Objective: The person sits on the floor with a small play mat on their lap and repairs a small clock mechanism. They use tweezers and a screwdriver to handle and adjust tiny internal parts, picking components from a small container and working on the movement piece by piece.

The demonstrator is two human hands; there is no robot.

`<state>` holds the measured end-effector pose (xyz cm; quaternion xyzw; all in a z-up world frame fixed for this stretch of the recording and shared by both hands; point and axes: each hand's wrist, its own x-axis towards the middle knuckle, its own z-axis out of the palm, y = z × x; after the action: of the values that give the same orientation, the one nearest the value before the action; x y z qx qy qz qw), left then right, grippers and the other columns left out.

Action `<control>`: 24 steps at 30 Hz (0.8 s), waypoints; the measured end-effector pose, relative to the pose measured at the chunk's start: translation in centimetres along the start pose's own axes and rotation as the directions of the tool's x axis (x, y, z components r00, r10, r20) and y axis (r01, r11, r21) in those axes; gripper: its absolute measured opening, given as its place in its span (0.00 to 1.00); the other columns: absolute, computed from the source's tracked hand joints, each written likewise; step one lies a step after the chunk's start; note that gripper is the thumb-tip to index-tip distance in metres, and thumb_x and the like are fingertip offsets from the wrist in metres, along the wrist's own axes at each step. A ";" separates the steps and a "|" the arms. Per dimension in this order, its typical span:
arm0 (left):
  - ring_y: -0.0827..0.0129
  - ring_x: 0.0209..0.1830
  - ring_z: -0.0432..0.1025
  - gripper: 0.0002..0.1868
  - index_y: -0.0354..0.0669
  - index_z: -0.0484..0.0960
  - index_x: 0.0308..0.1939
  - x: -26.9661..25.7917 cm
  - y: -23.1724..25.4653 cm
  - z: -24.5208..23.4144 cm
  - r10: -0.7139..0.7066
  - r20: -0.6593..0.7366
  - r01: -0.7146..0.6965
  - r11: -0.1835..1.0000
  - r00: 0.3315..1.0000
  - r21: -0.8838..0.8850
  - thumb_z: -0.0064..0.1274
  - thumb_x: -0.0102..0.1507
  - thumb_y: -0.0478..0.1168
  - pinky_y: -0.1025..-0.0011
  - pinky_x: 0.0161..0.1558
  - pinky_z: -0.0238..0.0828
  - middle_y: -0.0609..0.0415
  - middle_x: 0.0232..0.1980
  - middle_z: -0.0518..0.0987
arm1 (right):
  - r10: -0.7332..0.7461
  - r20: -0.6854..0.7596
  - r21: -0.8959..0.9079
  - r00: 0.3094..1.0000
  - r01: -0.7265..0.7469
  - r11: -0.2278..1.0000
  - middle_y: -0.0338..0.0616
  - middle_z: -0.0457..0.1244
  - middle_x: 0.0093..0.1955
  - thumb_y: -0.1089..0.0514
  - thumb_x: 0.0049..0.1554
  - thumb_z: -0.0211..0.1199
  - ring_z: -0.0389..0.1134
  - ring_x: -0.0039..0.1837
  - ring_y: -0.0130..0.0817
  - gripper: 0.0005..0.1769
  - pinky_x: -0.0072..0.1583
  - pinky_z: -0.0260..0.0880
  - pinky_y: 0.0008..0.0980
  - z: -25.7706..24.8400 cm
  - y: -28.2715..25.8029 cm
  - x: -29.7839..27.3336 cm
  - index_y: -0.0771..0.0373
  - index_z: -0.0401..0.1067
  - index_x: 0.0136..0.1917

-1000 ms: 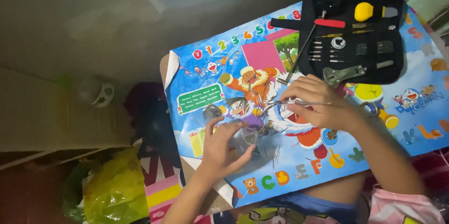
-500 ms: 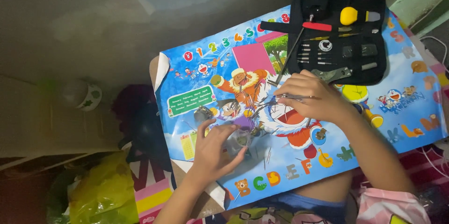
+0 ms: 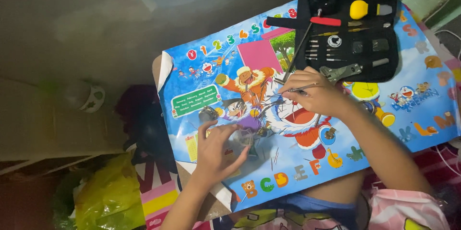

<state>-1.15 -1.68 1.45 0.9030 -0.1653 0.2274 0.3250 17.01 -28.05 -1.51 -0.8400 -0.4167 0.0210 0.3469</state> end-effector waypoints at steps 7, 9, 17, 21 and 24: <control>0.63 0.44 0.78 0.29 0.39 0.75 0.59 0.2 -0.9 0.7 0.107 -0.050 -0.106 0.994 0.993 0.027 0.67 0.57 0.42 0.48 0.61 0.64 0.51 0.47 0.82 | -0.146 -0.037 0.009 0.989 0.147 0.989 0.34 0.67 0.36 0.52 0.65 0.58 0.70 0.45 0.34 0.11 0.51 0.61 0.33 -0.3 0.6 0.2 0.52 0.77 0.43; 0.63 0.44 0.78 0.29 0.39 0.75 0.59 0.3 -0.7 0.7 0.104 -0.039 -0.103 0.994 0.994 0.030 0.67 0.57 0.42 0.48 0.61 0.64 0.50 0.46 0.82 | -0.158 -0.045 0.022 0.986 0.159 0.987 0.34 0.67 0.36 0.53 0.65 0.58 0.69 0.44 0.34 0.11 0.51 0.61 0.33 -0.4 0.5 0.1 0.52 0.77 0.42; 0.63 0.43 0.77 0.28 0.40 0.76 0.60 -0.2 -1.2 1.2 0.115 -0.019 -0.113 0.991 0.993 0.069 0.65 0.58 0.45 0.51 0.61 0.64 0.52 0.47 0.82 | -0.177 -0.112 0.182 0.978 0.195 0.964 0.33 0.69 0.38 0.56 0.66 0.57 0.70 0.45 0.33 0.11 0.51 0.61 0.30 -0.7 -0.2 -0.3 0.53 0.79 0.45; 0.63 0.42 0.78 0.28 0.40 0.76 0.60 -0.1 -1.2 1.1 0.110 -0.022 -0.108 0.991 0.994 0.075 0.66 0.58 0.44 0.50 0.60 0.64 0.51 0.47 0.82 | -0.186 -0.138 0.315 0.973 0.221 0.923 0.36 0.69 0.38 0.59 0.66 0.55 0.70 0.42 0.33 0.13 0.51 0.62 0.30 -1.1 -1.6 -0.5 0.56 0.80 0.44; 0.63 0.42 0.78 0.29 0.41 0.76 0.60 -0.2 -1.3 1.2 0.113 -0.022 -0.110 0.989 0.993 0.101 0.65 0.58 0.46 0.52 0.61 0.65 0.53 0.47 0.82 | -0.204 -0.147 0.398 0.968 0.247 0.883 0.36 0.70 0.39 0.58 0.66 0.54 0.70 0.43 0.33 0.14 0.52 0.62 0.30 -1.3 -2.8 -0.6 0.57 0.80 0.45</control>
<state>-0.41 -1.54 -0.16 0.9042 -0.1996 0.2656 0.2683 15.11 -28.01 1.01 -0.6933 -0.4796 0.0258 0.5373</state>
